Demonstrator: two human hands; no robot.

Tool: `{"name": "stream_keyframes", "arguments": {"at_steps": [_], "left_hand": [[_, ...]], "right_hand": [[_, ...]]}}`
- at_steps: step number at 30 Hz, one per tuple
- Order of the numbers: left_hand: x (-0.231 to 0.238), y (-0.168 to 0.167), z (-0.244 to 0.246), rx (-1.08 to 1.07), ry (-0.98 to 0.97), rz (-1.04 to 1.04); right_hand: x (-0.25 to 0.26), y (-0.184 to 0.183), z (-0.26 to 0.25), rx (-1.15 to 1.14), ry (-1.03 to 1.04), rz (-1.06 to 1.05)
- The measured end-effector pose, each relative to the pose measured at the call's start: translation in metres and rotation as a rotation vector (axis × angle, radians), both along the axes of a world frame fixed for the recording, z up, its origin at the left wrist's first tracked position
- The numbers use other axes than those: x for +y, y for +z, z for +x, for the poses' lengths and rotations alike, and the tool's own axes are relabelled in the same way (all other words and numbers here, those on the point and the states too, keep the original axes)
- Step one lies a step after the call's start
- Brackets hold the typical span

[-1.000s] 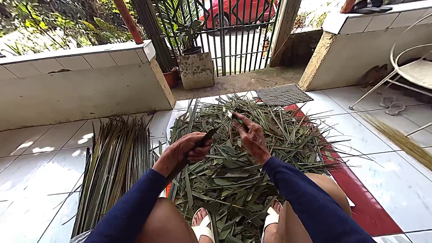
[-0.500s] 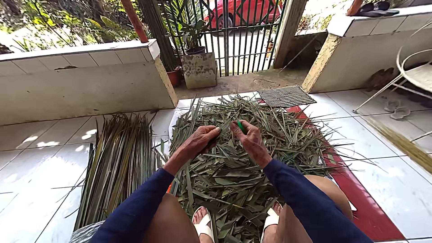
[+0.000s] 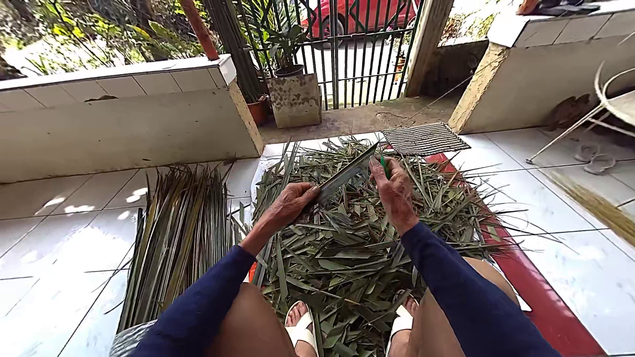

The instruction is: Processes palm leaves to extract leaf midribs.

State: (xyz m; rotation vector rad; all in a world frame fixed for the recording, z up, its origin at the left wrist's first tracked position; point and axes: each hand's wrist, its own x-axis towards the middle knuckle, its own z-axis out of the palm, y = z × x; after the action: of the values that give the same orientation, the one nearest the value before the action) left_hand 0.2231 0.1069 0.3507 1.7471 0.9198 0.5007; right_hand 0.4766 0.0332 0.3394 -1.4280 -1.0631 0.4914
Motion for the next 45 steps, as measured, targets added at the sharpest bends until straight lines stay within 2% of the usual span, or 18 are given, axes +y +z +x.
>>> {"name": "stream_keyframes", "arguments": {"at_steps": [5, 9, 25, 30, 41, 45], "left_hand": [[0.003, 0.006, 0.008, -0.065, 0.127, 0.093], [0.001, 0.008, 0.015, -0.112, 0.12, 0.122], [-0.004, 0.015, 0.012, -0.169, 0.061, 0.076], [-0.006, 0.018, 0.008, -0.17, 0.027, -0.024], [-0.011, 0.022, 0.004, -0.133, 0.026, -0.153], [-0.015, 0.024, 0.001, -0.101, 0.014, -0.171]], "right_hand": [[-0.012, -0.013, -0.04, -0.138, 0.289, -0.079], [-0.013, -0.02, -0.047, -0.199, 0.341, -0.086], [-0.011, -0.017, -0.048, -0.251, 0.213, -0.029], [-0.009, -0.018, -0.047, -0.29, 0.189, -0.015], [-0.006, -0.022, -0.05, -0.444, -0.003, -0.034], [-0.001, -0.018, -0.04, -0.422, -0.052, -0.072]]}}
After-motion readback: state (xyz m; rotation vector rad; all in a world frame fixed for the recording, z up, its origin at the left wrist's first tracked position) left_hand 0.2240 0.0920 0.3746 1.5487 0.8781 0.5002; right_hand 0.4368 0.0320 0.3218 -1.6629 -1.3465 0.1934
